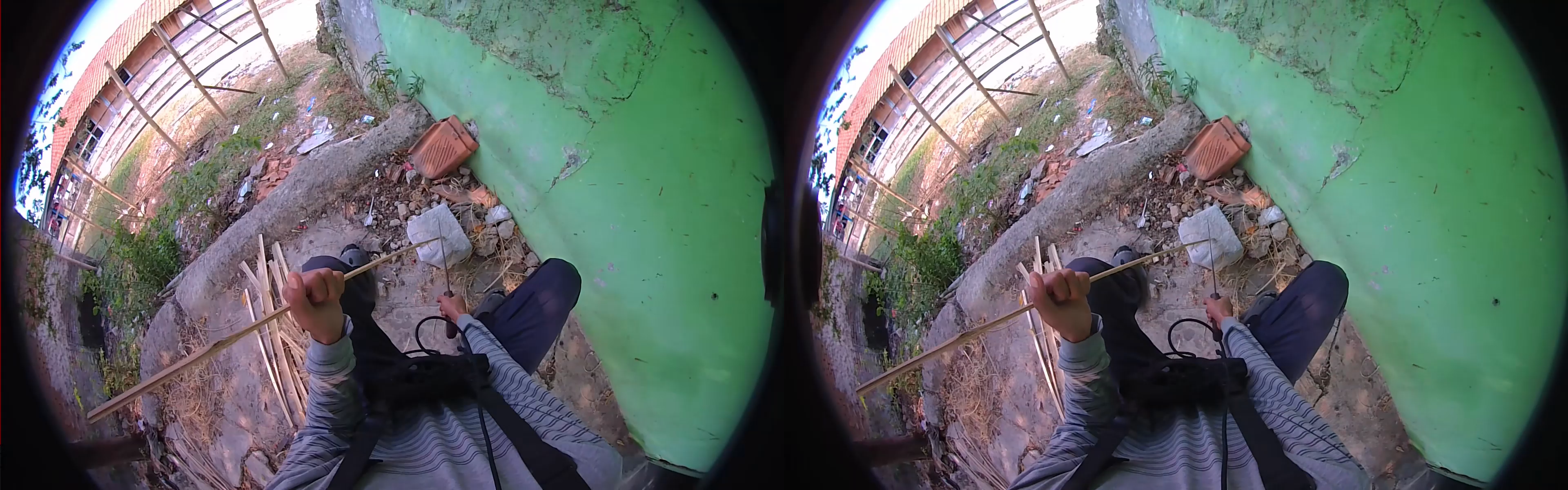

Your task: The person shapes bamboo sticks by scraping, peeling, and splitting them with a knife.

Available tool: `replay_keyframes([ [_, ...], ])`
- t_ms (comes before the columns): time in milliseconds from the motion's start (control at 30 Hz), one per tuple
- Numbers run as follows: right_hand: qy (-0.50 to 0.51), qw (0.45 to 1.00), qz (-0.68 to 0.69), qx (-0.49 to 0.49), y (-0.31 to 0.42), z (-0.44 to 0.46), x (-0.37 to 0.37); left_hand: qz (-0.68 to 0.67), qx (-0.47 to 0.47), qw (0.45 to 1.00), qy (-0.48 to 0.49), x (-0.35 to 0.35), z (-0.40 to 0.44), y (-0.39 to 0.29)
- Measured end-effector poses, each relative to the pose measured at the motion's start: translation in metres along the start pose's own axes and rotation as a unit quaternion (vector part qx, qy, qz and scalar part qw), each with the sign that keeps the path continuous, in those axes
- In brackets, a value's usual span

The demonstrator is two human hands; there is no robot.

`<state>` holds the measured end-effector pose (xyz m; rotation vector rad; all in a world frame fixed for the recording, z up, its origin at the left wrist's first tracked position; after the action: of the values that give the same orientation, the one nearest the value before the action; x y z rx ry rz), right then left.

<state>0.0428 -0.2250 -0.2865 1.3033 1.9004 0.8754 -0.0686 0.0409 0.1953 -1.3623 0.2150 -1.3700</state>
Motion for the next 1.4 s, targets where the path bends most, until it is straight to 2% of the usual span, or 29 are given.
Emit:
replay_keyframes([
  [33, 0.0, 1.0, -0.003, -0.003, 0.004, 0.001, 0.003, 0.025, -0.013, 1.0, 0.011, 0.003, 0.002, 0.001],
  [133, 0.023, 0.994, 0.003, -0.104, 0.033, -0.005, 0.011, 0.026, -0.02, 0.999, 0.013, 0.004, 0.018, -0.003],
  [167, 0.024, 0.994, 0.001, -0.104, 0.042, -0.014, 0.011, 0.026, -0.019, 0.999, 0.012, 0.008, 0.022, -0.004],
  [267, 0.063, 0.981, 0.027, -0.183, 0.075, -0.031, 0.021, -0.009, -0.007, 1.0, 0.008, 0.02, 0.031, -0.006],
  [300, 0.066, 0.981, 0.027, -0.183, 0.077, -0.036, 0.023, 0.019, 0.006, 1.0, 0.012, 0.024, 0.031, -0.007],
  [367, 0.121, 0.969, 0.125, -0.178, 0.09, -0.051, 0.034, 0.048, 0.021, 0.999, 0.015, 0.029, 0.029, -0.008],
  [400, 0.122, 0.968, 0.125, -0.178, 0.092, -0.053, 0.034, 0.069, 0.007, 0.998, 0.006, 0.03, 0.028, -0.005],
  [467, 0.193, 0.939, 0.227, -0.175, 0.099, -0.062, 0.047, 0.092, -0.008, 0.996, -0.002, 0.029, 0.029, -0.001],
  [533, 0.203, 0.93, 0.237, -0.197, 0.109, -0.07, 0.048, 0.128, 0.012, 0.992, 0.003, 0.029, 0.031, -0.001],
  [600, 0.212, 0.92, 0.248, -0.216, 0.116, -0.076, 0.053, 0.109, 0.037, 0.993, -0.004, 0.033, 0.032, 0.002],
  [667, 0.209, 0.919, 0.232, -0.241, 0.119, -0.077, 0.055, 0.09, 0.059, 0.994, -0.01, 0.036, 0.031, 0.004],
  [800, 0.228, 0.918, 0.238, -0.219, 0.099, -0.061, 0.062, 0.047, 0.09, 0.993, -0.067, 0.032, 0.027, 0.004],
  [867, 0.17, 0.955, 0.182, -0.162, 0.083, -0.05, 0.054, 0.04, 0.092, 0.992, -0.083, 0.031, 0.025, 0.002],
  [900, 0.169, 0.955, 0.181, -0.164, 0.086, -0.049, 0.05, 0.039, 0.092, 0.992, -0.079, 0.031, 0.026, 0.002],
  [967, 0.189, 0.957, 0.21, -0.068, 0.076, -0.05, 0.049, 0.036, 0.092, 0.992, -0.076, 0.032, 0.025, 0.003],
  [1100, 0.193, 0.95, 0.234, -0.069, 0.08, -0.058, 0.054, 0.038, 0.092, 0.993, -0.068, 0.034, 0.024, 0.005],
  [1133, 0.191, 0.955, 0.123, -0.192, 0.097, -0.061, 0.054, 0.045, 0.095, 0.992, -0.074, 0.034, 0.022, 0.005],
  [1167, 0.184, 0.933, 0.01, -0.309, 0.114, -0.068, 0.055, 0.043, 0.096, 0.991, -0.077, 0.034, 0.023, 0.006],
  [1267, 0.186, 0.926, -0.01, -0.327, 0.115, -0.069, 0.058, 0.047, 0.105, 0.988, -0.102, 0.032, 0.022, 0.003],
  [1333, 0.178, 0.925, -0.028, -0.334, 0.112, -0.065, 0.057, 0.068, 0.08, 0.992, -0.074, 0.034, 0.024, 0.004],
  [1400, 0.139, 0.953, 0.005, -0.268, 0.098, -0.056, 0.047, 0.069, 0.072, 0.993, -0.058, 0.031, 0.031, 0.005],
])
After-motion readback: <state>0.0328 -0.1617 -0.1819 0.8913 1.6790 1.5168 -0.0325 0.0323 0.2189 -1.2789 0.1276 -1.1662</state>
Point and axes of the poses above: each hand's wrist, its own z-axis towards the middle knuckle, its own x-axis out of the palm, y = z × x, the point moved 9 cm from there along z, towards the middle knuckle, and after that the axes turned 13 degrees about -x, right-handed, at the moved point
